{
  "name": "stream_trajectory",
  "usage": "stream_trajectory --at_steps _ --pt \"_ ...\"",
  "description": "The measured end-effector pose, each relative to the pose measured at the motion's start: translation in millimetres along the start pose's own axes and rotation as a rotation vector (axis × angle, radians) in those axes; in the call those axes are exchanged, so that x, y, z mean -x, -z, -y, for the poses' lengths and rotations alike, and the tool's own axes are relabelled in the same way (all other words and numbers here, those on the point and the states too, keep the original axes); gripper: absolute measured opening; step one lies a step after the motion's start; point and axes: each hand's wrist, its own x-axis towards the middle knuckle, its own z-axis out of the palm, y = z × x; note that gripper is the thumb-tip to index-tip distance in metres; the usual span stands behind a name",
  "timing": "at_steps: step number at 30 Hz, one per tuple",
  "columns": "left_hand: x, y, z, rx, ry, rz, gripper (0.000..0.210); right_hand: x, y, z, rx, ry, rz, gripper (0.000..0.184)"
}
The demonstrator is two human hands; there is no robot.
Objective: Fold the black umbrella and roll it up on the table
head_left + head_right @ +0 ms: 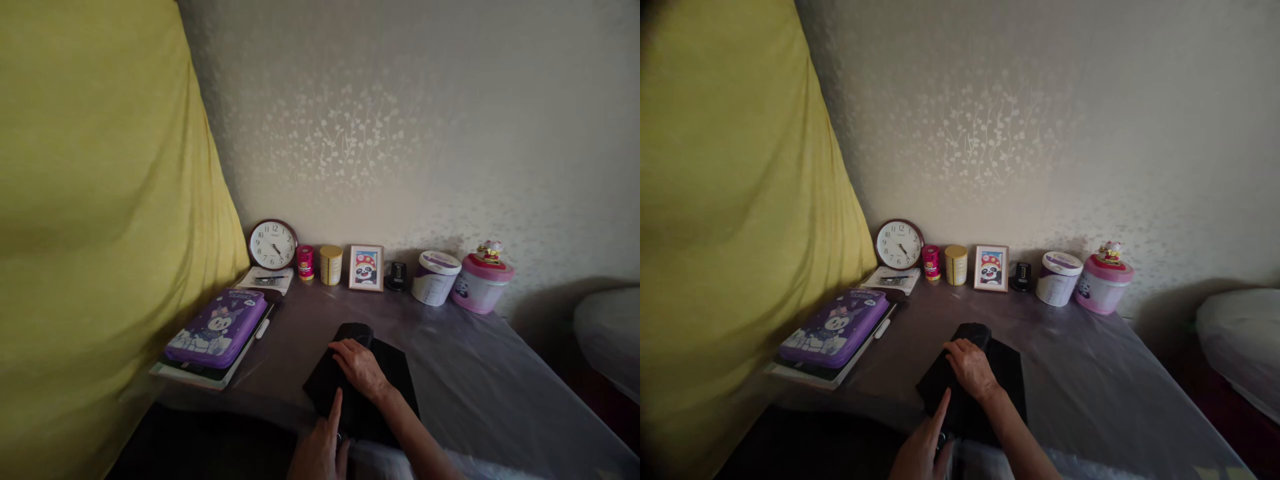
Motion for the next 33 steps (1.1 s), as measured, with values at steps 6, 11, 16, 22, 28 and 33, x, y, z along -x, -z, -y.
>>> stream_trajectory --at_steps 6,11,16,22,28,33 --pt "-0.6 -1.9 3.0 0.04 0.007 0.03 0.071 24.8 2.3 -8.7 -0.097 0.079 -0.085 0.022" --pt "-0.2 -1.5 1.9 0.057 0.01 0.011 0.07 14.5 -8.3 -38.0 -0.03 0.044 -0.109 0.026" --pt "-2.0 -4.4 5.3 0.114 0.013 -0.004 0.071 -2.4 -7.4 -52.9 0.045 -0.062 -0.138 0.029" --pt "-4.8 -8.5 9.7 0.152 0.01 -0.012 0.071 2.5 -10.0 -49.6 -0.029 0.004 -0.11 0.03" --pt "-3.5 -8.2 11.5 0.164 0.016 -0.05 0.071 12.1 3.2 -84.5 -0.042 -0.218 -0.248 0.033" --pt "-3.1 -9.9 14.4 0.18 -0.024 -0.081 0.068 60.5 24.4 -110.6 -0.071 -0.319 -0.313 0.031"
